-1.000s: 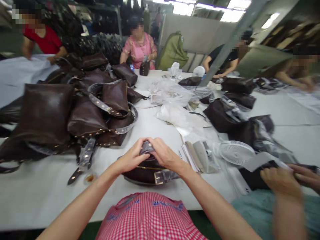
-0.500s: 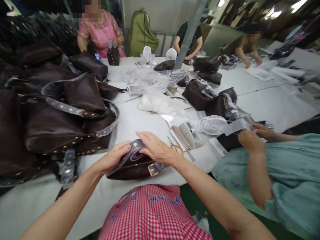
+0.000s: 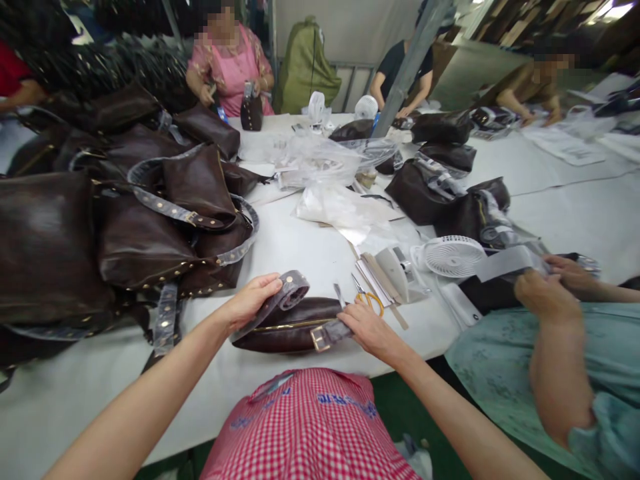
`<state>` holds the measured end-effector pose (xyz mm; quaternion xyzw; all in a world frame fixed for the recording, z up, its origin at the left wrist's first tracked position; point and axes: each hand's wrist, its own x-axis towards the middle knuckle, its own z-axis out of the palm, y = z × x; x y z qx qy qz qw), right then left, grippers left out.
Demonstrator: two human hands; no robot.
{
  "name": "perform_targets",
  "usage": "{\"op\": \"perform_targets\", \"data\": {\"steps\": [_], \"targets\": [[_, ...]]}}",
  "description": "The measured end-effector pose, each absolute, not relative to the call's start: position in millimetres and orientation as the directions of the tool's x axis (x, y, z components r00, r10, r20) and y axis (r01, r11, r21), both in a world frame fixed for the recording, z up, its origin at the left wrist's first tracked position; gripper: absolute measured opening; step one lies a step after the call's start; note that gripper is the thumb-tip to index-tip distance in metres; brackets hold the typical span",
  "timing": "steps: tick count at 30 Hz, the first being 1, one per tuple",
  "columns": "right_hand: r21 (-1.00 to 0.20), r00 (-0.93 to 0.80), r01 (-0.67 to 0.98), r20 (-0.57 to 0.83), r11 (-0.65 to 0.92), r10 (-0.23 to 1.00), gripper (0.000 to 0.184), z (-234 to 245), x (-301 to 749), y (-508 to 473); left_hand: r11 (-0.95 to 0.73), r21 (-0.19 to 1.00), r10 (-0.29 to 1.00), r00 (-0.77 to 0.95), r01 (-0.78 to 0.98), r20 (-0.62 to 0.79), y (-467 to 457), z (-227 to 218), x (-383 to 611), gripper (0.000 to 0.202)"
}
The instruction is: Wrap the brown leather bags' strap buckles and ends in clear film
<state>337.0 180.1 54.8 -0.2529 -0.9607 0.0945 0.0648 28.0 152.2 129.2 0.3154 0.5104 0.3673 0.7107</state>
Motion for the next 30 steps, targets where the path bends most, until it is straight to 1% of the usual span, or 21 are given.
{"op": "perform_targets", "data": {"steps": [3, 5, 9, 11, 13, 16, 18, 20, 22, 26, 30], "targets": [[-0.281, -0.845, 0.457, 0.159, 0.844, 0.511, 0.037, 46, 341, 180, 0.57, 0.799, 0.818, 0.22, -0.192, -0.531, 154, 125, 32, 0.041], [-0.355, -0.811, 0.452, 0.217, 0.818, 0.543, 0.036, 45, 342, 177, 0.605, 0.778, 0.792, 0.231, -0.169, -0.565, 156, 123, 36, 0.038], [-0.55, -0.66, 0.466, 0.306, 0.693, 0.686, 0.03, 45, 340, 171, 0.67, 0.739, 0.726, 0.261, -0.064, -0.636, 162, 117, 50, 0.038], [-0.627, -0.561, 0.477, 0.323, 0.616, 0.763, 0.028, 45, 335, 169, 0.681, 0.733, 0.705, 0.278, -0.006, -0.652, 163, 112, 57, 0.039], [-0.684, -0.465, 0.489, 0.321, 0.541, 0.825, 0.027, 44, 329, 167, 0.685, 0.729, 0.688, 0.32, 0.012, -0.652, 164, 107, 64, 0.039], [-0.723, -0.366, 0.508, 0.311, 0.468, 0.877, 0.024, 44, 317, 165, 0.693, 0.721, 0.667, 0.388, -0.009, -0.636, 164, 100, 75, 0.038], [-0.702, -0.383, 0.518, 0.32, 0.488, 0.866, 0.023, 44, 309, 165, 0.696, 0.718, 0.654, 0.408, 0.005, -0.637, 165, 96, 82, 0.033], [-0.644, -0.461, 0.525, 0.334, 0.556, 0.822, 0.024, 43, 303, 165, 0.706, 0.706, 0.625, 0.427, 0.048, -0.654, 166, 93, 88, 0.026], [-0.564, -0.533, 0.541, 0.342, 0.623, 0.774, 0.028, 41, 300, 164, 0.729, 0.68, 0.584, 0.448, 0.078, -0.677, 167, 89, 90, 0.021], [-0.367, -0.612, 0.6, 0.363, 0.711, 0.703, 0.032, 37, 301, 160, 0.805, 0.588, 0.473, 0.509, 0.082, -0.719, 170, 81, 88, 0.016], [-0.199, -0.695, 0.594, 0.361, 0.779, 0.622, 0.032, 38, 300, 152, 0.833, 0.538, 0.394, 0.547, 0.127, -0.738, 174, 70, 91, 0.009]]}}
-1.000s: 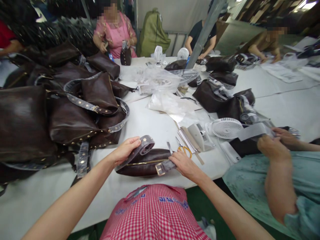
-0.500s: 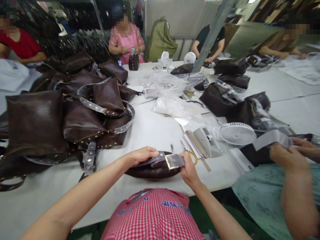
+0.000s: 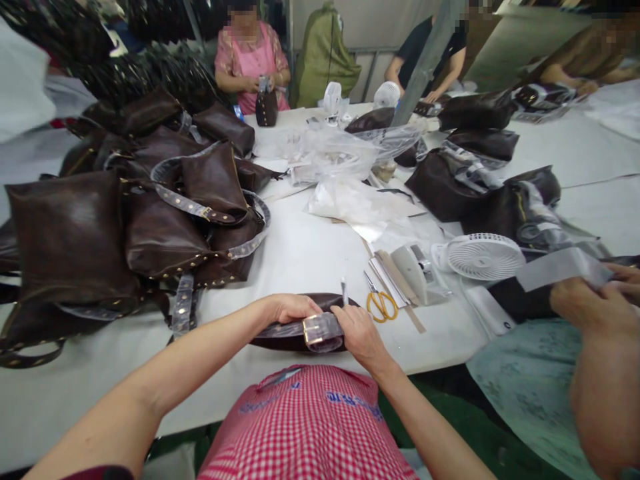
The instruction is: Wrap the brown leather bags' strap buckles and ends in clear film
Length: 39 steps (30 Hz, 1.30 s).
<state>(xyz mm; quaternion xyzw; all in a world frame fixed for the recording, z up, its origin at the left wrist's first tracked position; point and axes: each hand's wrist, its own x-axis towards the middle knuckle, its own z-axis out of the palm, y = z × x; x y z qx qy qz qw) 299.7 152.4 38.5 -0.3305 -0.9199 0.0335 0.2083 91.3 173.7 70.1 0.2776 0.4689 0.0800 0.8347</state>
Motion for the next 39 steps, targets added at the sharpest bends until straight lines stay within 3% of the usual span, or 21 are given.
{"op": "perform_targets", "data": {"steps": [4, 10, 15, 19, 24, 29, 33, 35, 37, 39], "targets": [[-0.1, -0.75, 0.597, 0.282, 0.796, 0.598, 0.036, 40, 296, 148, 0.852, 0.501, 0.356, 0.534, 0.151, -0.767, 177, 60, 99, 0.007], [-0.067, -0.76, 0.614, 0.217, 0.786, 0.612, 0.04, 51, 295, 152, 0.891, 0.435, 0.327, 0.485, 0.126, -0.811, 179, 56, 103, 0.007], [-0.008, -0.822, 0.545, 0.193, 0.838, 0.536, 0.043, 62, 294, 159, 0.918, 0.382, 0.286, 0.486, 0.108, -0.826, 179, 57, 111, 0.008], [0.042, -0.837, 0.531, 0.185, 0.846, 0.516, 0.042, 62, 296, 162, 0.915, 0.398, 0.323, 0.485, 0.059, -0.813, 173, 62, 116, 0.014], [-0.014, -0.843, 0.519, 0.158, 0.855, 0.514, 0.042, 65, 300, 170, 0.876, 0.479, 0.455, 0.429, -0.059, -0.78, 164, 74, 114, 0.023], [-0.032, -0.904, 0.405, 0.134, 0.914, 0.406, 0.041, 69, 298, 186, 0.828, 0.546, 0.534, 0.48, -0.129, -0.696, 155, 88, 108, 0.032], [-0.14, -0.917, 0.326, 0.196, 0.935, 0.348, 0.042, 74, 302, 206, 0.807, 0.579, 0.559, 0.474, -0.12, -0.68, 152, 97, 105, 0.041], [-0.221, -0.877, 0.338, 0.28, 0.915, 0.392, 0.041, 79, 310, 212, 0.794, 0.59, 0.59, 0.42, -0.148, -0.689, 154, 98, 104, 0.042], [-0.366, -0.753, 0.423, 0.367, 0.829, 0.546, 0.038, 86, 321, 208, 0.774, 0.607, 0.629, 0.324, -0.179, -0.706, 158, 98, 104, 0.042], [-0.602, -0.556, 0.483, 0.35, 0.636, 0.754, 0.028, 90, 329, 193, 0.751, 0.63, 0.661, 0.235, -0.199, -0.713, 164, 97, 106, 0.04]]}}
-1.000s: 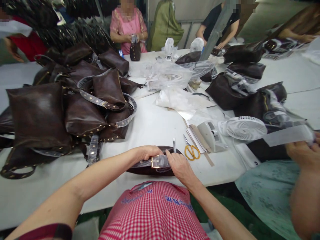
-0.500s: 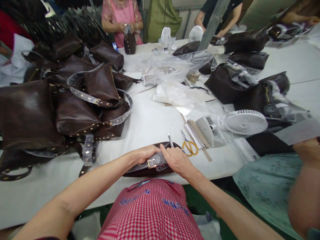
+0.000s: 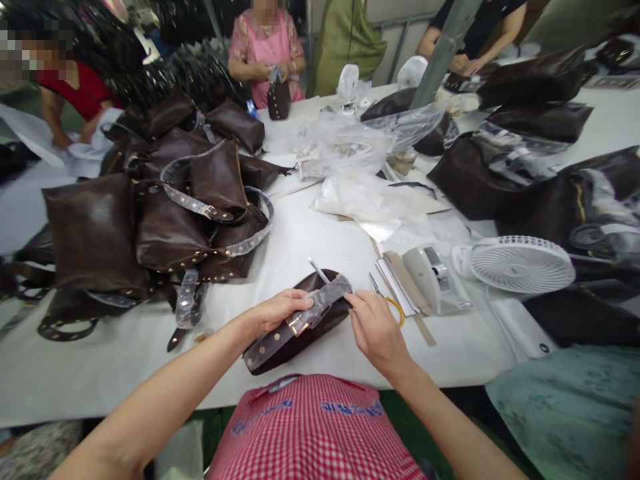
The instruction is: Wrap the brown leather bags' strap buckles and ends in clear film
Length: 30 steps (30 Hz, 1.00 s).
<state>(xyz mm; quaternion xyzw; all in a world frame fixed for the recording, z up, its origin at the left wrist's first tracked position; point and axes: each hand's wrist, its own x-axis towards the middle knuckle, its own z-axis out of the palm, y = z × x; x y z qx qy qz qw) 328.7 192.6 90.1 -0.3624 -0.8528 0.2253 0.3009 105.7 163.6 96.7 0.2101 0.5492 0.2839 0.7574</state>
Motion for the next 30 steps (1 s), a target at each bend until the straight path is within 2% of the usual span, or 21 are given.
{"op": "perform_targets", "data": {"steps": [2, 3, 4, 6, 8, 13, 17, 25, 30], "targets": [[-0.843, -0.412, 0.429, 0.136, 0.324, 0.901, 0.02, 90, 328, 171, 0.729, 0.649, 0.684, 0.179, -0.219, -0.707, 169, 95, 110, 0.04], [-0.916, -0.377, 0.375, -0.009, 0.144, 0.926, 0.019, 89, 323, 160, 0.716, 0.657, 0.695, 0.156, -0.236, -0.702, 172, 94, 112, 0.04], [-0.948, -0.357, 0.316, -0.149, -0.031, 0.922, 0.022, 87, 315, 150, 0.703, 0.665, 0.706, 0.136, -0.253, -0.695, 174, 93, 115, 0.04], [-0.928, -0.306, 0.203, -0.364, -0.313, 0.88, 0.033, 83, 296, 137, 0.676, 0.684, 0.729, 0.108, -0.274, -0.676, 176, 90, 122, 0.039], [-0.885, -0.234, 0.111, -0.465, -0.451, 0.854, 0.044, 81, 278, 132, 0.647, 0.71, 0.754, 0.092, -0.278, -0.651, 176, 87, 127, 0.038], [-0.863, -0.086, 0.068, -0.505, -0.501, 0.859, 0.047, 82, 250, 126, 0.603, 0.742, 0.791, 0.098, -0.293, -0.605, 169, 77, 132, 0.035], [-0.807, -0.071, -0.022, -0.588, -0.59, 0.806, 0.048, 81, 237, 123, 0.596, 0.734, 0.799, 0.146, -0.326, -0.583, 167, 75, 126, 0.037], [-0.783, -0.035, -0.169, -0.602, -0.599, 0.798, 0.044, 85, 239, 117, 0.586, 0.683, 0.808, 0.244, -0.436, -0.537, 165, 68, 121, 0.045], [-0.772, -0.004, -0.224, -0.61, -0.595, 0.792, 0.055, 88, 237, 113, 0.578, 0.683, 0.814, 0.246, -0.447, -0.527, 163, 63, 122, 0.046]]}}
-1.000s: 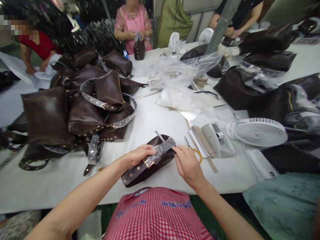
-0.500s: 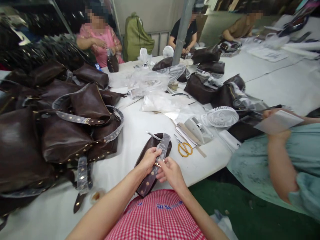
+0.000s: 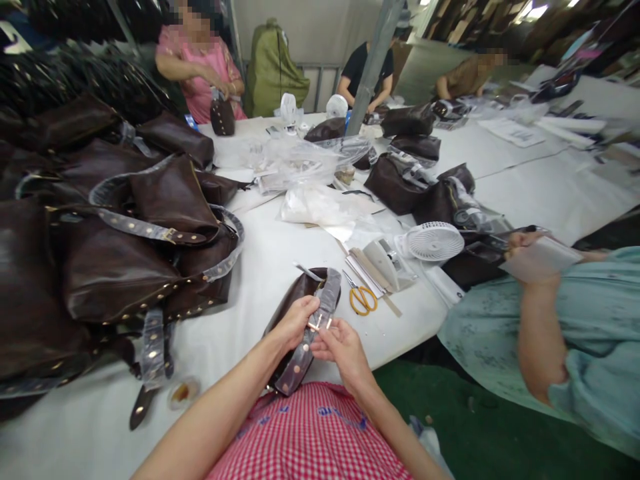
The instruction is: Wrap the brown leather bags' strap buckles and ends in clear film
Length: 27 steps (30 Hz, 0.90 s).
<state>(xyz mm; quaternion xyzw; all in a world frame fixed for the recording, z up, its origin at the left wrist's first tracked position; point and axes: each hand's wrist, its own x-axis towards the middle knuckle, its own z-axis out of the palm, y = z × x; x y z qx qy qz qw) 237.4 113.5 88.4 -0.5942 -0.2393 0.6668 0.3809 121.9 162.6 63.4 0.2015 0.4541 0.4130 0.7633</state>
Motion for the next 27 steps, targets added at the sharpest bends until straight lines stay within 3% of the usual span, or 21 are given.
{"op": "perform_targets", "data": {"steps": [3, 12, 23, 27], "targets": [[-0.805, 0.023, -0.253, -0.56, -0.537, 0.828, 0.065, 89, 235, 112, 0.564, 0.692, 0.822, 0.23, -0.451, -0.521, 162, 65, 121, 0.046], [-0.826, 0.067, -0.287, -0.523, -0.486, 0.85, 0.051, 82, 240, 107, 0.562, 0.689, 0.823, 0.22, -0.458, -0.524, 161, 71, 126, 0.047], [-0.892, 0.05, 0.039, -0.449, -0.45, 0.892, 0.051, 79, 238, 102, 0.542, 0.711, 0.839, 0.233, -0.449, -0.493, 157, 74, 128, 0.049], [-0.892, 0.017, 0.079, -0.445, -0.445, 0.895, 0.049, 80, 237, 103, 0.557, 0.706, 0.83, 0.247, -0.438, -0.501, 158, 76, 127, 0.05]]}}
